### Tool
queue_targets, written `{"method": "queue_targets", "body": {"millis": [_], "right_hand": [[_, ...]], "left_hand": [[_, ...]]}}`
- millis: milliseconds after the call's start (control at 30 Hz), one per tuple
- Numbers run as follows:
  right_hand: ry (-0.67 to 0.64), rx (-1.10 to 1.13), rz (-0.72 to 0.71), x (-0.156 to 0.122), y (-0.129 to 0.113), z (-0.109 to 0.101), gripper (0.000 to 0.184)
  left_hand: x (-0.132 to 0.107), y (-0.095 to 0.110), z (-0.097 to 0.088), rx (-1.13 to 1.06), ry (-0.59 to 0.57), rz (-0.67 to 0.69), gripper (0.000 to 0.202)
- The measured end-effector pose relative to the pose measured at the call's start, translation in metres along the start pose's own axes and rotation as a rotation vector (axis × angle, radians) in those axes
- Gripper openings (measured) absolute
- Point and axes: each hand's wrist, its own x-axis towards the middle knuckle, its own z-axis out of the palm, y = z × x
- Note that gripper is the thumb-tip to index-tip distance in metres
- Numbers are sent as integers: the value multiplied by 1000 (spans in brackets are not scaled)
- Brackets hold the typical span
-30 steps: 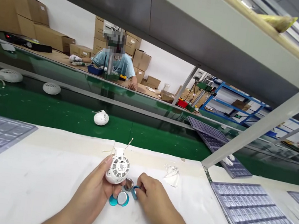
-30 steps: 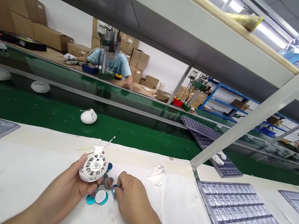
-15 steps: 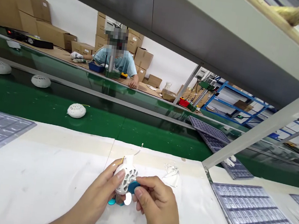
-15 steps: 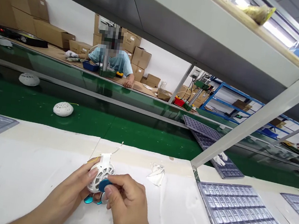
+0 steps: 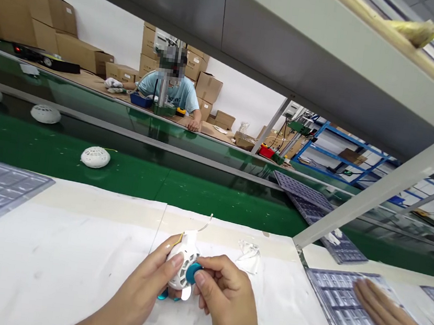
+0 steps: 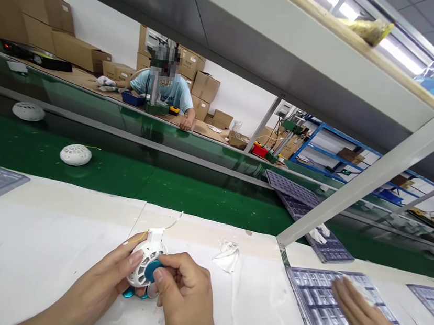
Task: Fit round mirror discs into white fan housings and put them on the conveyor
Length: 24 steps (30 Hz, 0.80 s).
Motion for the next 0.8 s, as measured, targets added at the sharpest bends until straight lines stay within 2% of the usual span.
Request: {"method": "queue_targets", "body": {"millis": [133, 233, 367, 433, 533, 633, 733, 800], "right_hand": [[-5, 42, 76, 3, -3, -1, 28], [-3, 176, 87, 5, -6, 3, 42], [-175, 410, 89, -1, -9, 15, 65], [-204, 470, 132, -7, -9, 22, 72], [-124, 445, 163, -13, -9, 29, 79], [-105, 378, 112, -11, -10, 31, 79], [-194, 310, 54, -7, -18, 27, 71], [-280, 194, 68, -7, -27, 17, 63]], "left_hand": [[-3, 2, 1, 93, -7, 62, 66], [-3, 0, 0, 82, 15, 49, 77], [-6, -8, 0, -28, -80, 14, 78], [-10, -13, 2, -74, -109, -13, 80], [-16, -14, 6, -138, -92, -47, 87], [-17, -8, 12, -137, -84, -57, 92], [-12, -3, 15, -129, -62, -46, 88], [-5, -3, 6, -113, -37, -32, 79]]}}
